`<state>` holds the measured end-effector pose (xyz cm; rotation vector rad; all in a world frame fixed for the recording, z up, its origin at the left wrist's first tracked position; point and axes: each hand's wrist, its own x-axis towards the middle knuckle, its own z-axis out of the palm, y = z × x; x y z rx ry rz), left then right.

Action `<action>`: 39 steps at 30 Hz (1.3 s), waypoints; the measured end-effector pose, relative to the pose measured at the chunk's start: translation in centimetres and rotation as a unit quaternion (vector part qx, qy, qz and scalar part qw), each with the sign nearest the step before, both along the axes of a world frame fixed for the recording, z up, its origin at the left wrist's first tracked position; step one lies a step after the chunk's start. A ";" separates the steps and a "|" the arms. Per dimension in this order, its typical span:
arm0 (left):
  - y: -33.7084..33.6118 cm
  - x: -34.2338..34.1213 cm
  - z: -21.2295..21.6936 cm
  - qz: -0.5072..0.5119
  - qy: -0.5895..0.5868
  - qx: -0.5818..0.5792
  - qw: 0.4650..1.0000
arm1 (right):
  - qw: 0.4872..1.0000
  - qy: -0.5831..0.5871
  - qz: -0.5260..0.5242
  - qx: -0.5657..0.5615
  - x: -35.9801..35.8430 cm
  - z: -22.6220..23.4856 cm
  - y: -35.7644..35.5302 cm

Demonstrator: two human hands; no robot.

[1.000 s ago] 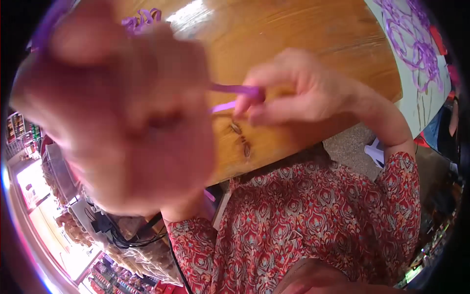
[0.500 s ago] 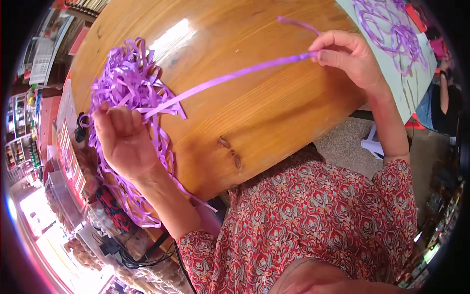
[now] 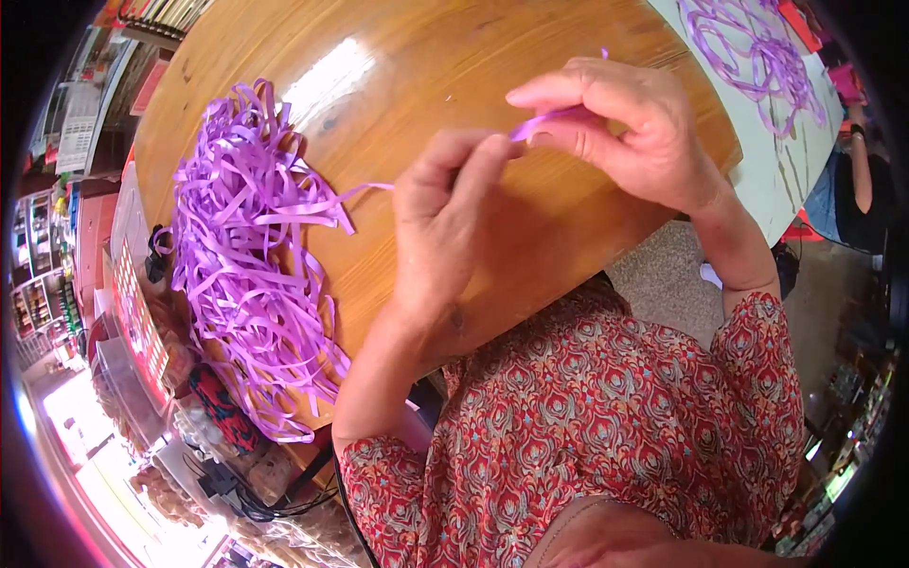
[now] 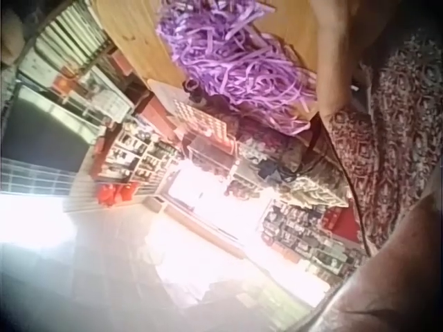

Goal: The person ties knots in purple ribbons by hand, one at a time, and places the knotted ribbons onto a wooden table.

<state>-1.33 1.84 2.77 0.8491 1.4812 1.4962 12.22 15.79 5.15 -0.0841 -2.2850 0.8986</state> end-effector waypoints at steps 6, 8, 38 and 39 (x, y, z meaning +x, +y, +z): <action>-2.1 -4.5 0.6 0.101 0.460 -0.016 0.882 | 0.993 -0.085 -0.027 -0.078 3.2 -1.9 3.0; -2.5 -6.0 -0.4 0.113 0.598 -0.036 0.793 | 0.992 -0.082 -0.040 -0.088 3.2 -2.1 3.1; 1.4 -0.2 -1.4 -0.013 0.050 0.017 0.999 | 0.962 -0.042 0.021 -0.271 0.9 -2.7 1.3; 1.3 -0.3 -1.0 -0.009 0.032 -0.006 0.999 | 0.961 -0.042 0.020 -0.272 1.0 -2.7 1.3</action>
